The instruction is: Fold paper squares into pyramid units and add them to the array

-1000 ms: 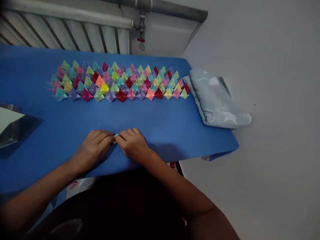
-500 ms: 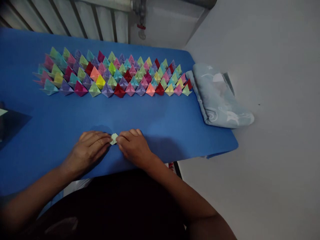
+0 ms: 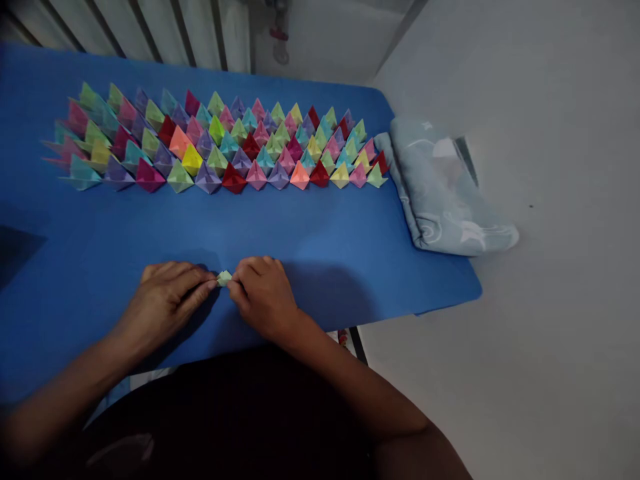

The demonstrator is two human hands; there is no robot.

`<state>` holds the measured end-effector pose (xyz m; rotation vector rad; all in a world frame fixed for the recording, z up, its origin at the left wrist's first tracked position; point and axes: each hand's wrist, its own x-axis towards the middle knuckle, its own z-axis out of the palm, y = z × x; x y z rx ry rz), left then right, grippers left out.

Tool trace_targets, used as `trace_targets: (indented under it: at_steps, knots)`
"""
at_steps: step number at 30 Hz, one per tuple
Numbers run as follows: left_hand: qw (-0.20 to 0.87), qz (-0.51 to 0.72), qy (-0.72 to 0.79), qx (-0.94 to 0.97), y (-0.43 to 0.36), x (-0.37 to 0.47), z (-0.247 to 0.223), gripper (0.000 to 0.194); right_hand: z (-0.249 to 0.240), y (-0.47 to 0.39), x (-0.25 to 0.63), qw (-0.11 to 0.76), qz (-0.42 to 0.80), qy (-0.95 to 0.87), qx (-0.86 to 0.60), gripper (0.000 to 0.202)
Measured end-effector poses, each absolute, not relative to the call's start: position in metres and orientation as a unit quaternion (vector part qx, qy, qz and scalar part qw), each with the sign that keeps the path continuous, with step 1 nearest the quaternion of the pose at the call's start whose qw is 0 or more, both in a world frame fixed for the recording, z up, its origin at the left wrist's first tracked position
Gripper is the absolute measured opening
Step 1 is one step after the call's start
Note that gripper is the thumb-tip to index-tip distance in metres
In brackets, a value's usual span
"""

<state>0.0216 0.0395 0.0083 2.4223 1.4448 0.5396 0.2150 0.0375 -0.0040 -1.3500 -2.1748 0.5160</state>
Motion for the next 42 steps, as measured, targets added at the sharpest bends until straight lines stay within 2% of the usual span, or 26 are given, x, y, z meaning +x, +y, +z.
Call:
trace_targets:
  at_steps: [11,18,25,28,34,42]
  knots:
    - [0.150,0.143,0.554,0.806,0.047,0.030,0.012,0.024,-0.003,0.044,0.211,0.227,0.195,-0.789,-0.537,0.016]
    - [0.133,0.170,0.560,0.800,0.046,0.033,0.010,0.019,0.000,0.046,0.209,0.211,0.215,-0.777,-0.553,0.013]
    - [0.016,0.221,0.427,0.876,0.030,0.030,0.003,0.028,0.006,0.049,0.208,0.192,0.226,-0.776,-0.557,0.013]
    - [-0.023,0.207,0.408,0.889,0.023,0.024,0.001,0.032,0.008,0.051,0.210,0.195,0.243,-0.779,-0.544,0.016]
    - [-0.016,0.201,0.398,0.895,0.017,0.019,0.000,0.038,0.011,0.055,0.215,0.214,0.289,-0.780,-0.512,0.013]
    - [-0.017,0.209,0.406,0.890,0.011,0.011,-0.004,0.036,0.017,0.062,0.221,0.212,0.353,-0.767,-0.492,0.015]
